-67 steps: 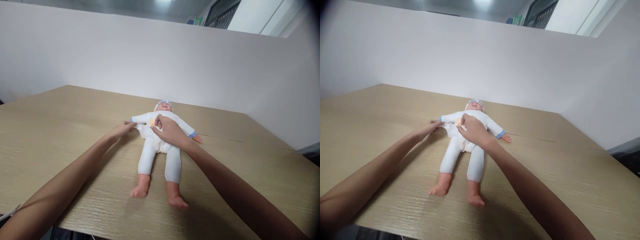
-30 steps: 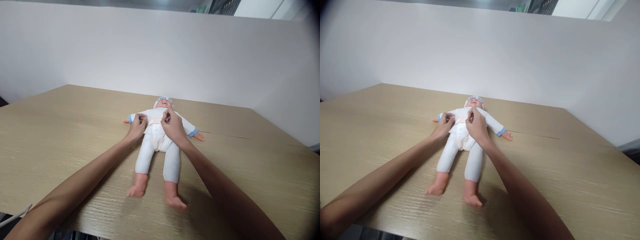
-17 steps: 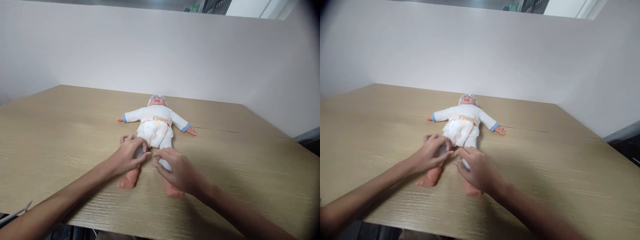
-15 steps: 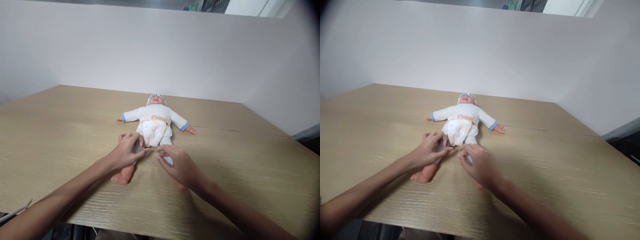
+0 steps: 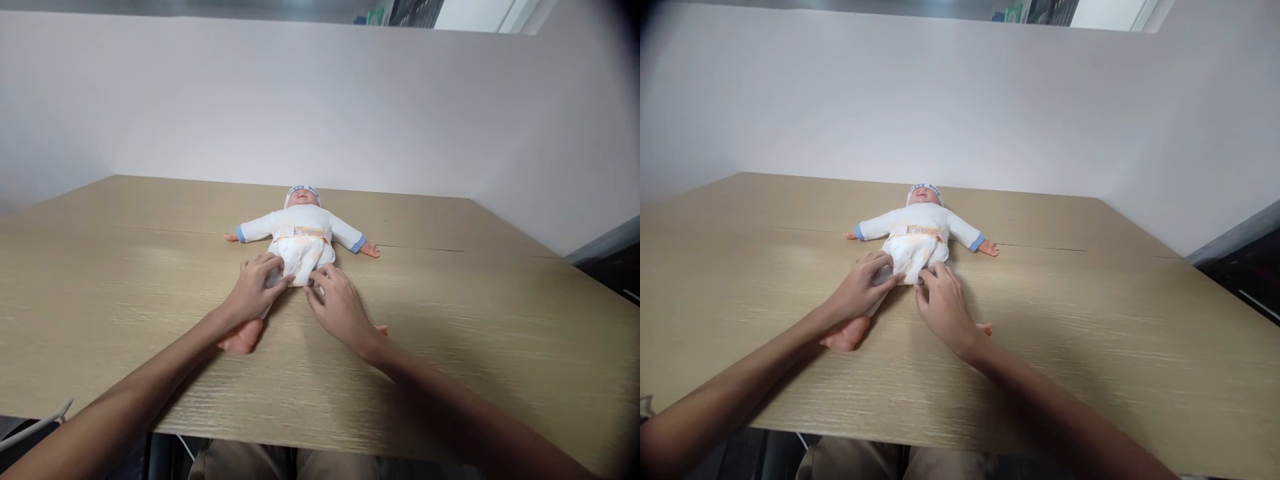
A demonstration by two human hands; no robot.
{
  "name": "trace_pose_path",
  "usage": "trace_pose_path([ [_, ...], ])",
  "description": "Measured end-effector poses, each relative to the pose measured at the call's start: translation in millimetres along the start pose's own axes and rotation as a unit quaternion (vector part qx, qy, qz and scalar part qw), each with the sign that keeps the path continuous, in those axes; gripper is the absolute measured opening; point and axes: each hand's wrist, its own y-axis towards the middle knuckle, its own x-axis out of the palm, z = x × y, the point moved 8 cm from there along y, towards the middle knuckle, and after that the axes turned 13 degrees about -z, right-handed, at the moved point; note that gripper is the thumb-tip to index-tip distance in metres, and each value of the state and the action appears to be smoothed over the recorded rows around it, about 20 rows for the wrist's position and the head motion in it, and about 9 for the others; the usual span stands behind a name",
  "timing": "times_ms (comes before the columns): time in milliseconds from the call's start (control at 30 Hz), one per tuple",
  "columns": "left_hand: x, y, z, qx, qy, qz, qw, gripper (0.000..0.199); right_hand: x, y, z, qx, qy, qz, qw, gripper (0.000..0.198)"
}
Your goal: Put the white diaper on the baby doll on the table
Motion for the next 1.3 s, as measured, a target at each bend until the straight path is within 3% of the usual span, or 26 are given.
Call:
trace_pose_path([
  [133, -5, -4, 9, 0.043, -0.030, 0.009, 0.999, 0.022, -1, -3, -2, -0.002, 0.008, -0.004, 1.000, 0.012],
  [267, -3, -2, 5, 0.011, -0.022, -0.020, 1.000, 0.028, 0, -2, -5, -0.016, 0.003, -0.010, 1.000, 0.009],
  [400, -1, 1, -3, -0.013, -0.032, -0.025, 0.999, 0.027, 2, 4, 3, 0.016, 0.047, -0.021, 0.999, 0.015],
  [500, -1, 2, -11, -0.007, -0.103, 0.000, 0.995, 0.028, -3, 5, 16, 0.053, 0.154, 0.016, 0.987, 0.022],
  [600, 2, 1, -25, -0.024, -0.225, 0.035, 0.973, 0.039, -8, 1, 28, 0.091, 0.223, 0.068, 0.968, 0.033],
  [733, 6, -5, -38, -0.080, -0.273, 0.063, 0.957, 0.055, -11, -5, 33, 0.116, 0.203, 0.087, 0.968, 0.035],
  [867, 3, -10, -35, -0.129, -0.242, 0.064, 0.959, 0.053, -12, -6, 30, 0.114, 0.162, 0.077, 0.977, 0.025],
  [1133, 5, -5, -29, -0.106, -0.259, 0.039, 0.959, 0.046, -15, -3, 21, 0.105, 0.134, 0.038, 0.985, 0.020],
  [1300, 6, -14, -41, -0.170, -0.273, 0.079, 0.943, 0.058, -13, -3, 24, 0.131, 0.160, 0.015, 0.978, 0.020],
])
